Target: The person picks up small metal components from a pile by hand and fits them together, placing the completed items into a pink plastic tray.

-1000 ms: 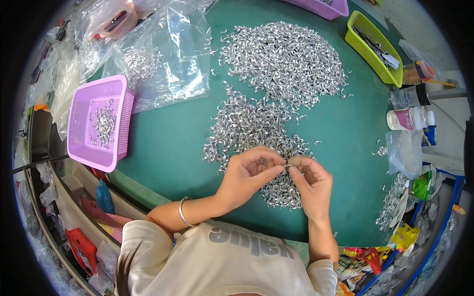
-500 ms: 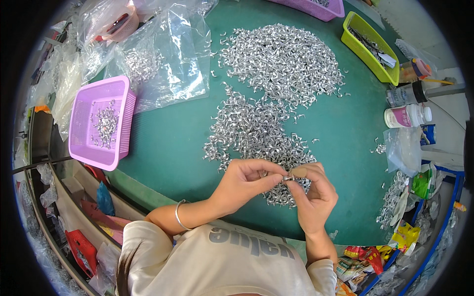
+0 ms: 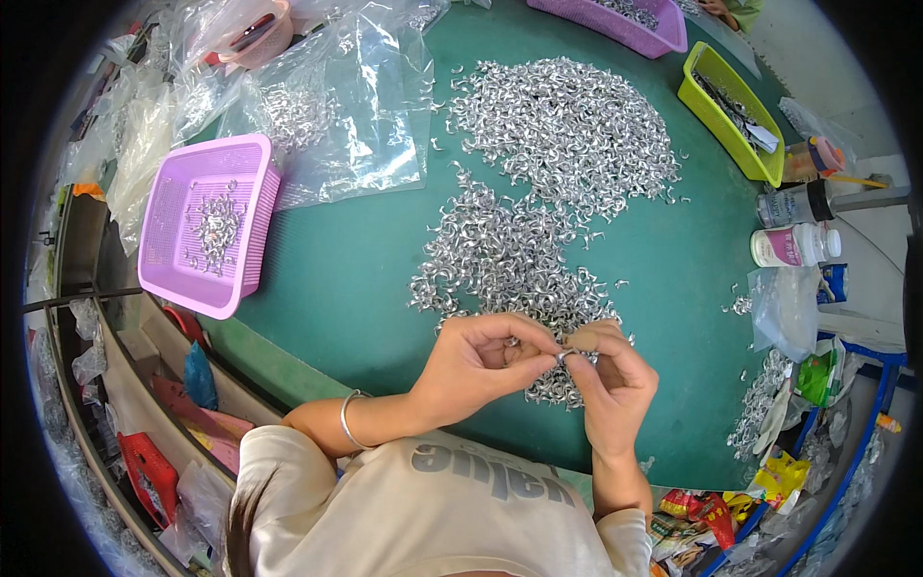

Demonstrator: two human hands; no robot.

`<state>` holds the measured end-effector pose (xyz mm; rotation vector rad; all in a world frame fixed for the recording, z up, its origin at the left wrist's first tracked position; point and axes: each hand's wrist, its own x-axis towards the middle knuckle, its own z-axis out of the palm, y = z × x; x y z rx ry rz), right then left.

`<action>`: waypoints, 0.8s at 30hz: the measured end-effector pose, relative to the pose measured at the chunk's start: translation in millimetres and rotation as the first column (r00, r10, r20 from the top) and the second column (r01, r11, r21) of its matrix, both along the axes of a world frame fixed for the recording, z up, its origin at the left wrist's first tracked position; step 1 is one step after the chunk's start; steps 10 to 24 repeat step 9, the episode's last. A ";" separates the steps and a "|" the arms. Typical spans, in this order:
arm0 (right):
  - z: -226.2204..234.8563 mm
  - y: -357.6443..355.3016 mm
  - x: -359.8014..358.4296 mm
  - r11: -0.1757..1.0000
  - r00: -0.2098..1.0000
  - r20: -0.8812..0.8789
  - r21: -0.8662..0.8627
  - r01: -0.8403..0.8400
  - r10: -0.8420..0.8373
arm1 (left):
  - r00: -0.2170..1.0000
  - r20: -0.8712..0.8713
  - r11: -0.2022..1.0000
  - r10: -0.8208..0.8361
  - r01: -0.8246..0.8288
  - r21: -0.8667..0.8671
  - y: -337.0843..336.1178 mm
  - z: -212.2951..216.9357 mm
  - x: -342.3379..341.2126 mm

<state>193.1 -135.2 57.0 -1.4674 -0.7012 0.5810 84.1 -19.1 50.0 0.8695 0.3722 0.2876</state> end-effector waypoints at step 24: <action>8.1 0.7 -0.4 1.000 0.952 0.305 -0.008 0.008 -0.006 | 0.998 0.017 0.997 -0.069 0.069 -0.042 1.2 -7.9 0.7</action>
